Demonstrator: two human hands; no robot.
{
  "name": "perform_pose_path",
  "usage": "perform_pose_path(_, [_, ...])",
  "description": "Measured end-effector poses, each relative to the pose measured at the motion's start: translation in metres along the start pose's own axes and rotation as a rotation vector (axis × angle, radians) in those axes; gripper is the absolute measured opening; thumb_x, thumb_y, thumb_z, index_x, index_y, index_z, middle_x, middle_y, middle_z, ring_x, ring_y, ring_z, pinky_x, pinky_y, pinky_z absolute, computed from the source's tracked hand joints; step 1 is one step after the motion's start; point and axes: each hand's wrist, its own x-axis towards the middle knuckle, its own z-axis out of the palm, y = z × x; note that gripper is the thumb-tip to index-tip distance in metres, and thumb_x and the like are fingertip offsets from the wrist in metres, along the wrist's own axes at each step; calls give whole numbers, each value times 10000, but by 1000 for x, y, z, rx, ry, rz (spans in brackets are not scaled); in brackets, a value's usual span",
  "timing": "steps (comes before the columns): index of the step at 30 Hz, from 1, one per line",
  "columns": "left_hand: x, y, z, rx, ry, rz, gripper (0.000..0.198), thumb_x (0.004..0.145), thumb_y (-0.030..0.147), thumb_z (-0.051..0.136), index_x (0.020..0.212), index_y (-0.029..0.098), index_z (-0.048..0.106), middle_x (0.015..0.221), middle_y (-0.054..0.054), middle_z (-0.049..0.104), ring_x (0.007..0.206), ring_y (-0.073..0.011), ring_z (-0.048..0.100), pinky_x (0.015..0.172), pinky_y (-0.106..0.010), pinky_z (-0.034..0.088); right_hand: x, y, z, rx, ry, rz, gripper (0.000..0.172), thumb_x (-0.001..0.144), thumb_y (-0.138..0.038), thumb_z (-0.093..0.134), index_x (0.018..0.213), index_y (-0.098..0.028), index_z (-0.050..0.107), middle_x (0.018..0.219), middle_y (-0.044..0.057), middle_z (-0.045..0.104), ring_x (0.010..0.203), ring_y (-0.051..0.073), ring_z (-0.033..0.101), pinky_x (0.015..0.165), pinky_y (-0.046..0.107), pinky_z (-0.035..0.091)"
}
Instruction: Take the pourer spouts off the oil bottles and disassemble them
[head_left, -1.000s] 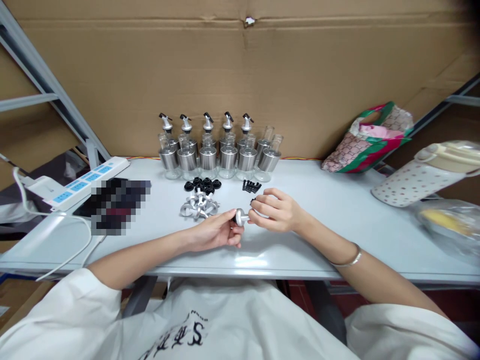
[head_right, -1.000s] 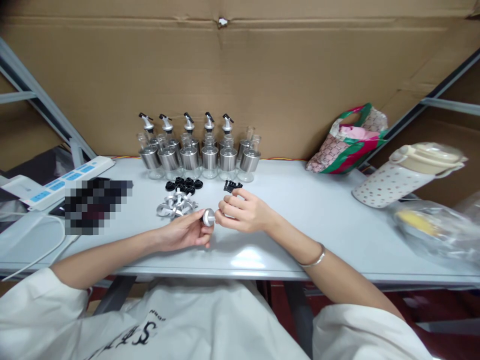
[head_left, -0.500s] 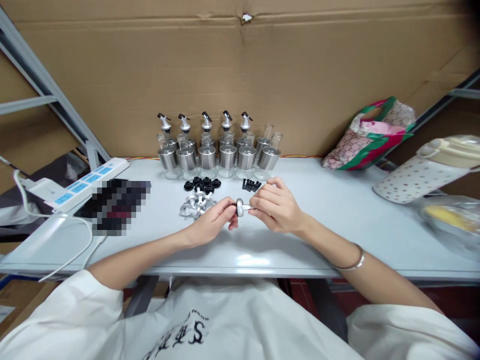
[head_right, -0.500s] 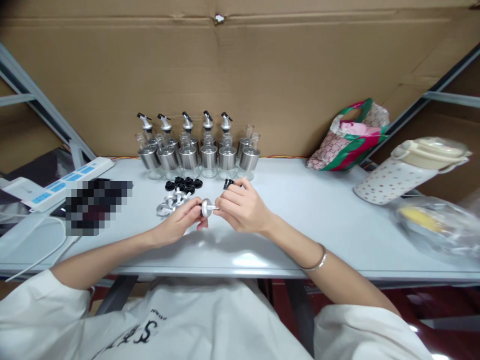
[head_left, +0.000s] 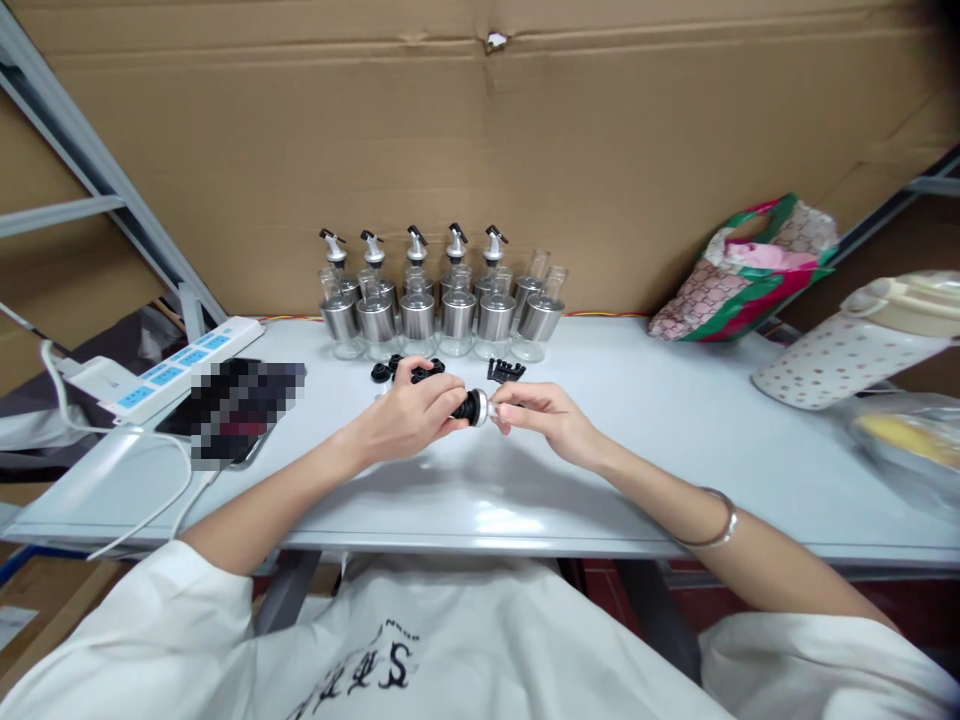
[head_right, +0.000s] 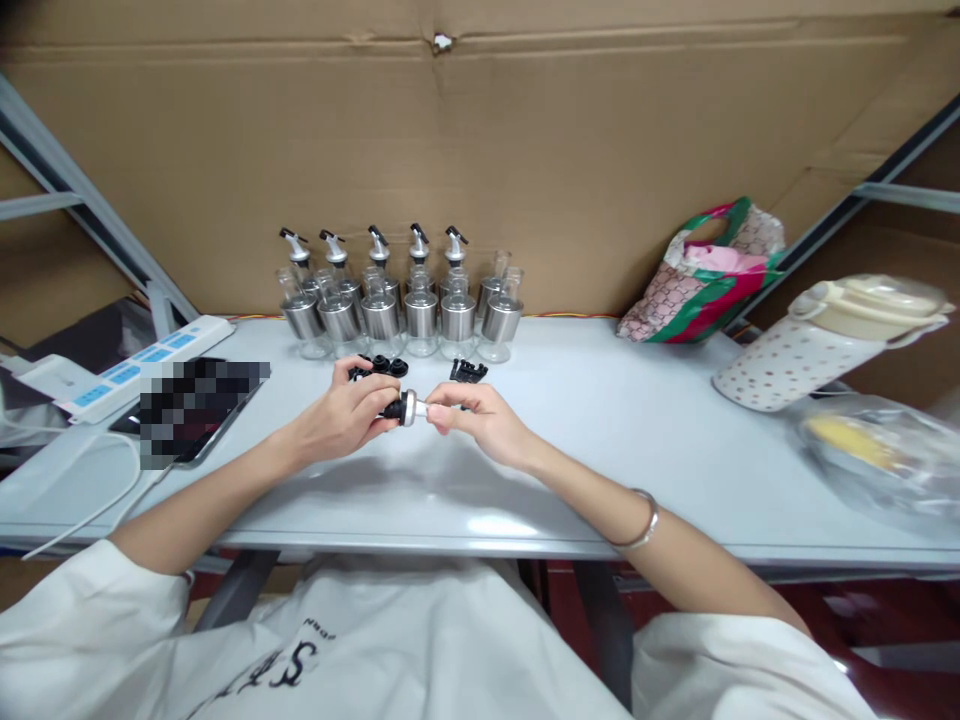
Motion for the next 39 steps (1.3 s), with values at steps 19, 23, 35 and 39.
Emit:
perform_pose_path(19, [-9, 10, 2, -126, 72, -200, 214, 967, 351, 341, 1059, 173, 415, 959, -72, 645, 904, -174, 593, 868, -364, 310, -8, -5, 3, -346, 101, -271, 217, 903, -361, 522, 860, -177, 629, 814, 43, 659, 744, 155, 573, 725, 301, 417])
perform_pose_path(23, [-11, 14, 4, -154, 61, -272, 227, 967, 360, 326, 1048, 180, 438, 975, -71, 639, 901, -177, 588, 893, -380, 282, -7, -2, -3, -726, 193, -656, 111, 906, -245, 529, 931, -182, 617, 832, 58, 671, 778, 173, 581, 727, 330, 413])
perform_pose_path(35, [-6, 14, 2, -199, -39, -204, 353, 983, 397, 249, 932, 152, 498, 830, -42, 653, 760, -159, 564, 823, -361, 288, -5, 6, -14, -1184, 376, -957, 137, 856, -201, 609, 985, -243, 621, 809, 27, 597, 807, 164, 530, 746, 329, 375])
perform_pose_path(39, [-6, 14, 3, -123, -52, -204, 301, 984, 346, 268, 941, 156, 498, 848, -43, 669, 765, -158, 578, 823, -362, 285, -4, 6, -15, -1213, 374, -952, 97, 868, -250, 599, 960, -233, 624, 811, 32, 591, 818, 174, 510, 757, 343, 357])
